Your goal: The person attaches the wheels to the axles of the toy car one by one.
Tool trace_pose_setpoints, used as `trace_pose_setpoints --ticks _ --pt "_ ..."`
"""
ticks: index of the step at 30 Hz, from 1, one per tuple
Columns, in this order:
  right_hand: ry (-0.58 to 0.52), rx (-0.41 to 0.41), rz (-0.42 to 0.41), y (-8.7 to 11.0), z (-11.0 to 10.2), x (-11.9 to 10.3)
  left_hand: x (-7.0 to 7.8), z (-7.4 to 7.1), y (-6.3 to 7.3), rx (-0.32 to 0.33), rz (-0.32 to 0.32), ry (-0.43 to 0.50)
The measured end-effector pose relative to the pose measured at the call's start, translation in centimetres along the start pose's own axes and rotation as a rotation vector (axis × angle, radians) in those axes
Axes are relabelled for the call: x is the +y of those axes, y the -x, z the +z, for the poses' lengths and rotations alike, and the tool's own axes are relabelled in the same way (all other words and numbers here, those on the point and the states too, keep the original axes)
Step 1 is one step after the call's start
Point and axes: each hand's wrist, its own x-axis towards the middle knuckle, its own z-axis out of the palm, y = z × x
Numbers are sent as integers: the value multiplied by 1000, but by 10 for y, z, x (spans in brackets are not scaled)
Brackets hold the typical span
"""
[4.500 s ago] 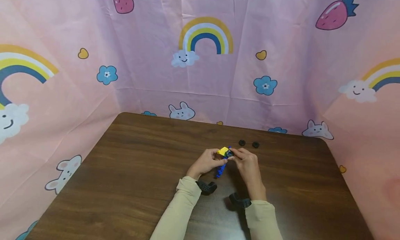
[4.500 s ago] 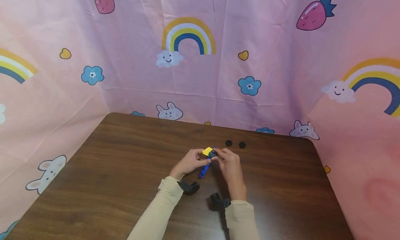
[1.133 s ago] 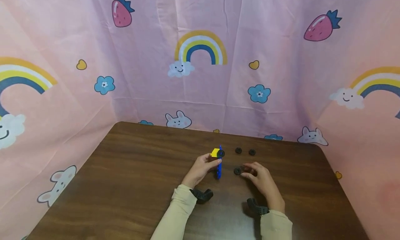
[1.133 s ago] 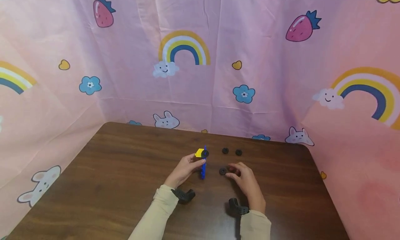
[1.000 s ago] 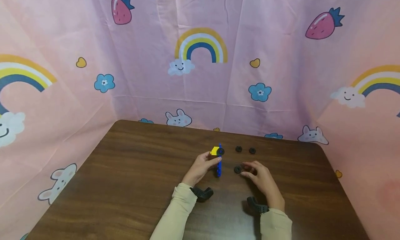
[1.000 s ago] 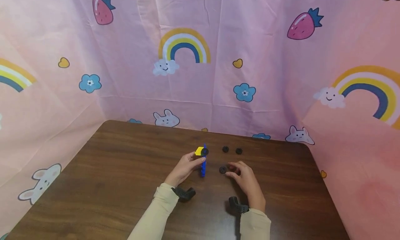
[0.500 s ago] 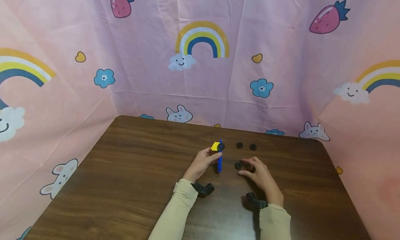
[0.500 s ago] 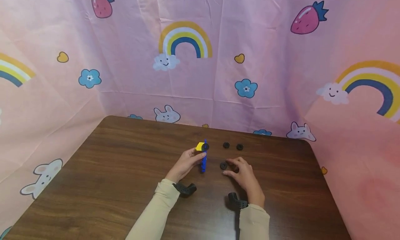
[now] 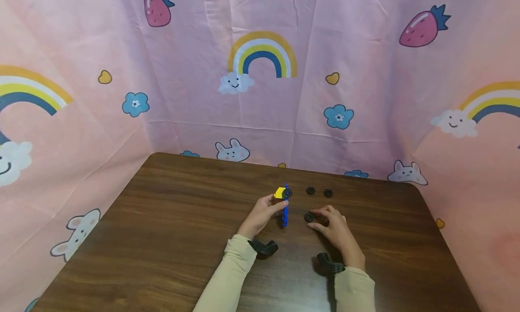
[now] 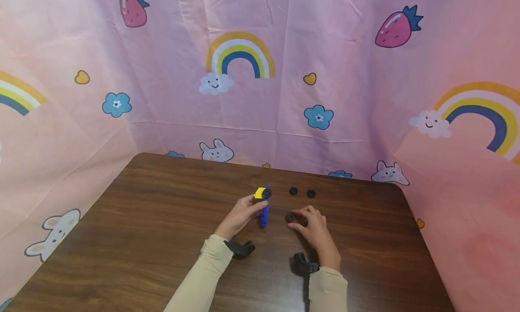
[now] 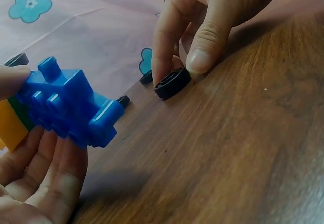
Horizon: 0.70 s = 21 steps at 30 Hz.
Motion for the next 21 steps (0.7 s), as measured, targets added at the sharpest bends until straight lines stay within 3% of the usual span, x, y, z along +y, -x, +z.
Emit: trace_pose_setpoints --ticks 21 --pt "-19 7 8 -2 5 -1 0 -1 2 -23 10 -10"
